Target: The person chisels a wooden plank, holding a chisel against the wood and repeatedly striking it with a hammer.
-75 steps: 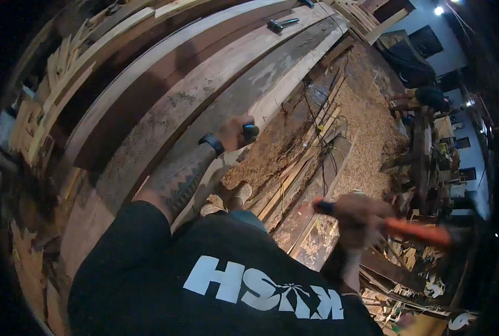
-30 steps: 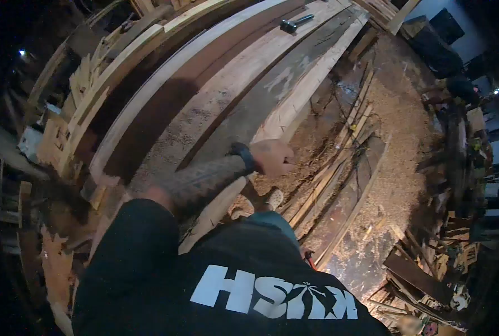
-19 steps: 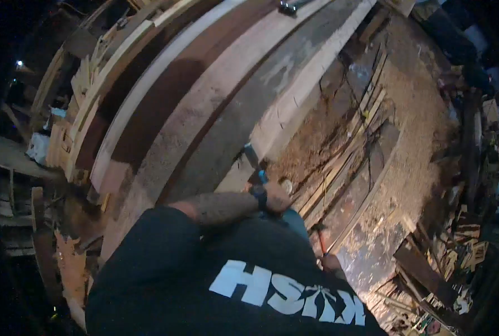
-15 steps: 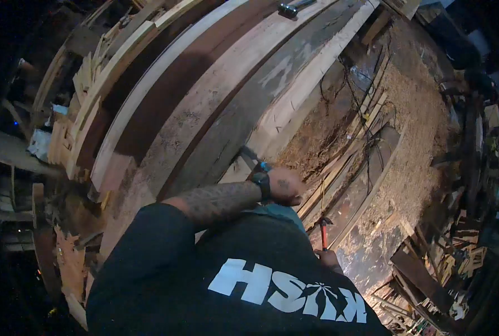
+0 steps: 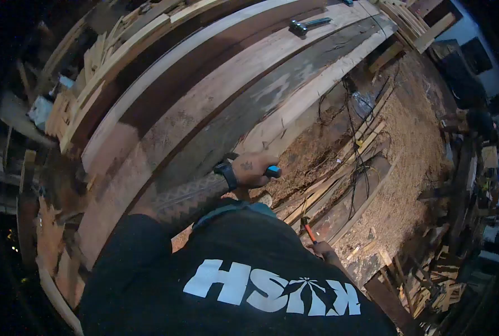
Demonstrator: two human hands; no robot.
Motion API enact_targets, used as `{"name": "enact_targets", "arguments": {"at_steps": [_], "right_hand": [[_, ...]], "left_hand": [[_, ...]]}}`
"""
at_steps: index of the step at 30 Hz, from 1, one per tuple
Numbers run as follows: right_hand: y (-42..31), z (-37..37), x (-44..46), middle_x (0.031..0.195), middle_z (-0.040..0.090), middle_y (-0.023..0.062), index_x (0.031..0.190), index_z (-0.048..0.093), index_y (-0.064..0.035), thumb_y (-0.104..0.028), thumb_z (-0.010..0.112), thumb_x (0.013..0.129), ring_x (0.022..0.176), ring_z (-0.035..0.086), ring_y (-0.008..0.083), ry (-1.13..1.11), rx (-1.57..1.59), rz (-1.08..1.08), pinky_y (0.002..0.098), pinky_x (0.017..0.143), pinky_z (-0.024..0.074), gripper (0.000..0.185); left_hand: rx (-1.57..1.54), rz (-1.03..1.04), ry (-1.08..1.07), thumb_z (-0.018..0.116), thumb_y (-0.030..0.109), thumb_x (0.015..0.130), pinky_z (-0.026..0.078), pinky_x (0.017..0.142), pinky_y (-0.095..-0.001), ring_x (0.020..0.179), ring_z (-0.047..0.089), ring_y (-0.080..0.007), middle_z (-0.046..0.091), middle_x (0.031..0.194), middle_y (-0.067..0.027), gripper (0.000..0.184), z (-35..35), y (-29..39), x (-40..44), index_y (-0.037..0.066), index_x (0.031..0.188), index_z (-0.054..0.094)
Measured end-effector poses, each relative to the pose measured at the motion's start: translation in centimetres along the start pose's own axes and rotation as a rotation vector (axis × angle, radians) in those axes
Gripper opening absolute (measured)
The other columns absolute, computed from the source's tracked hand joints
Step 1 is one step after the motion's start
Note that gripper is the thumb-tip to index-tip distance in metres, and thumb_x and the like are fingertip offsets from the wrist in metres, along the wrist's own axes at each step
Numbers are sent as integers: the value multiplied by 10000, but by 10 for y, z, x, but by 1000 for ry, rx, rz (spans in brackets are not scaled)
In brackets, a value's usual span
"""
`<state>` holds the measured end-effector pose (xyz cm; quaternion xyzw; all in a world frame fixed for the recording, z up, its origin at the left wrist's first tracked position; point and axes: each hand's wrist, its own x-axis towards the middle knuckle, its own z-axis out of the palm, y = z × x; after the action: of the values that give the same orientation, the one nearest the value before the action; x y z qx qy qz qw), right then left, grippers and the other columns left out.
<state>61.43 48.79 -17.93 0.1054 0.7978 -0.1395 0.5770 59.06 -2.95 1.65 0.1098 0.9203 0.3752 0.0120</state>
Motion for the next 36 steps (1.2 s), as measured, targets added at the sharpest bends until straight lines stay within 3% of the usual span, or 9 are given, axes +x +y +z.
{"name": "enact_targets", "arguments": {"at_steps": [4,7,15,18,21,24,27,35,36], "right_hand": [[-14,-8,3,593,580,59,705,633,-38,-448,855,784,494,556,191,78,-48,-48,373,478,429,473],[-35,-11,-17,807,711,166,1066,715,-13,-523,719,872,693,702,285,12,-160,111,430,679,556,545],[4,19,-6,716,661,134,922,694,-10,-580,761,829,526,637,276,-35,-448,-270,395,532,535,582],[-38,30,-59,745,675,164,970,714,33,-600,765,818,557,658,272,29,-372,60,394,528,538,653],[-40,52,-75,773,691,166,981,711,42,-608,765,811,594,675,272,117,-437,22,399,533,549,674],[-42,63,-80,824,710,185,1032,699,59,-609,781,788,633,691,281,83,-417,41,395,571,580,715],[-40,66,-83,889,716,213,1081,685,74,-623,778,779,703,717,299,89,-356,42,406,601,600,765],[-67,68,-100,972,717,272,1042,703,46,-561,794,791,820,733,372,310,-392,-90,460,727,577,663],[-82,64,-112,856,736,183,1009,714,22,-453,811,791,787,729,274,327,-355,-41,414,710,563,531]], "left_hand": [[-43,-4,-48,755,208,683,485,705,-525,858,652,-399,663,882,-151,282,-15,6,-5,135,925,630],[-41,3,17,764,230,659,483,724,-525,893,650,-391,668,888,-143,289,-20,2,-11,154,911,645],[-70,35,-7,758,271,639,472,749,-517,886,626,-397,632,830,-140,331,-21,-30,-28,137,915,634],[-87,118,225,737,229,701,492,653,-525,765,650,-390,646,747,-144,155,-25,-25,-42,146,806,658],[-177,170,351,728,208,704,488,645,-517,772,652,-384,646,755,-144,143,-19,-39,-51,140,804,653],[-257,181,231,729,207,714,489,650,-510,779,659,-376,653,765,-140,138,-19,-46,-52,143,810,654],[-209,127,51,818,287,587,494,753,-477,917,654,-376,691,932,-147,478,-25,-51,-54,135,1021,684],[-334,233,139,796,259,638,492,701,-446,772,662,-328,652,782,-136,336,-16,-60,-49,110,907,662],[-388,254,153,791,230,651,491,691,-439,745,657,-315,645,767,-133,302,-15,-63,-46,102,890,659]]}}
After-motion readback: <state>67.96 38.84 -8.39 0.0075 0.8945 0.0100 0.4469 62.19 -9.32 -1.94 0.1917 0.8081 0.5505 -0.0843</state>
